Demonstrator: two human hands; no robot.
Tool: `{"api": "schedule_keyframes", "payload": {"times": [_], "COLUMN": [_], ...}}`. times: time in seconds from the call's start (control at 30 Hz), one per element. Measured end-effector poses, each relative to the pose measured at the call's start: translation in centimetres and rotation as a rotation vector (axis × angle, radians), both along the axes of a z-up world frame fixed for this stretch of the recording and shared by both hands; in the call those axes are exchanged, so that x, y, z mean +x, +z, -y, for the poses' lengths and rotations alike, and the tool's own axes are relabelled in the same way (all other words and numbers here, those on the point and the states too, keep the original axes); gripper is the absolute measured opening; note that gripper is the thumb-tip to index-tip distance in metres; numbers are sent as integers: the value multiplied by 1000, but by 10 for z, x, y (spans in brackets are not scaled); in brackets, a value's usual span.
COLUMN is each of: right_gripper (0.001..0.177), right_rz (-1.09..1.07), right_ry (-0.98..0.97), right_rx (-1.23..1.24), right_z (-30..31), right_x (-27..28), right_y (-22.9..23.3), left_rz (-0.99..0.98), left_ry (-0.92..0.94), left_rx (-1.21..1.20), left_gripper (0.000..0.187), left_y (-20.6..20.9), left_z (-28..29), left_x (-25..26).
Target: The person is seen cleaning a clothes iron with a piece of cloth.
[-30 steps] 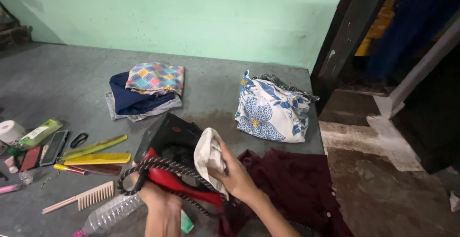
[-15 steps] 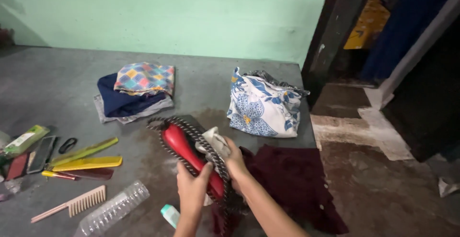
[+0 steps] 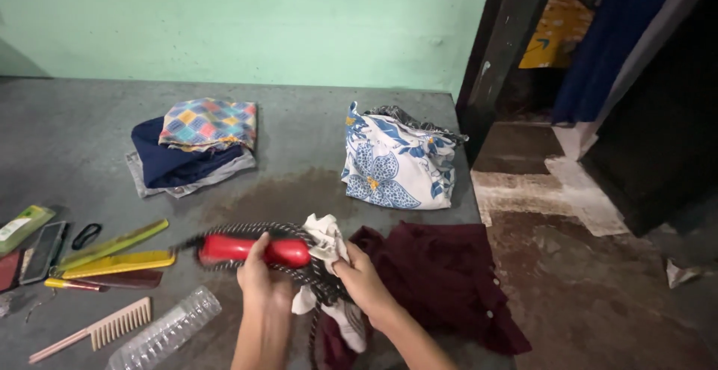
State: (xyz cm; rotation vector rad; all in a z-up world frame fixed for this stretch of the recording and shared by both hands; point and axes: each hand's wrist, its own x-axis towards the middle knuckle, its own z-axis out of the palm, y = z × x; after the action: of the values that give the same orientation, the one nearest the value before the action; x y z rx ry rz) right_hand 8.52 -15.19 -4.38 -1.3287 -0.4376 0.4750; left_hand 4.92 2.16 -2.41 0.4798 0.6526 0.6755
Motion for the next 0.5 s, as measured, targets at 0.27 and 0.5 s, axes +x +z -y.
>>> {"api": "schedule_keyframes", "payload": {"times": [0.27,0.5], "right_gripper": [39,46], "right_rz": [554,776], "right_ry": [-311,-434], "right_rx": [-155,-427], "right_z": [-2,-6], "right_x": [-13,-4], "right_y": [68,104], "left_rz": [93,153], "left_ry": [-156,-290], "left_rx": [-431,-432], "left_gripper": [32,71], "left_y": [-37,-53], "left_z": [-11,21], "left_x": [3,-8]}}
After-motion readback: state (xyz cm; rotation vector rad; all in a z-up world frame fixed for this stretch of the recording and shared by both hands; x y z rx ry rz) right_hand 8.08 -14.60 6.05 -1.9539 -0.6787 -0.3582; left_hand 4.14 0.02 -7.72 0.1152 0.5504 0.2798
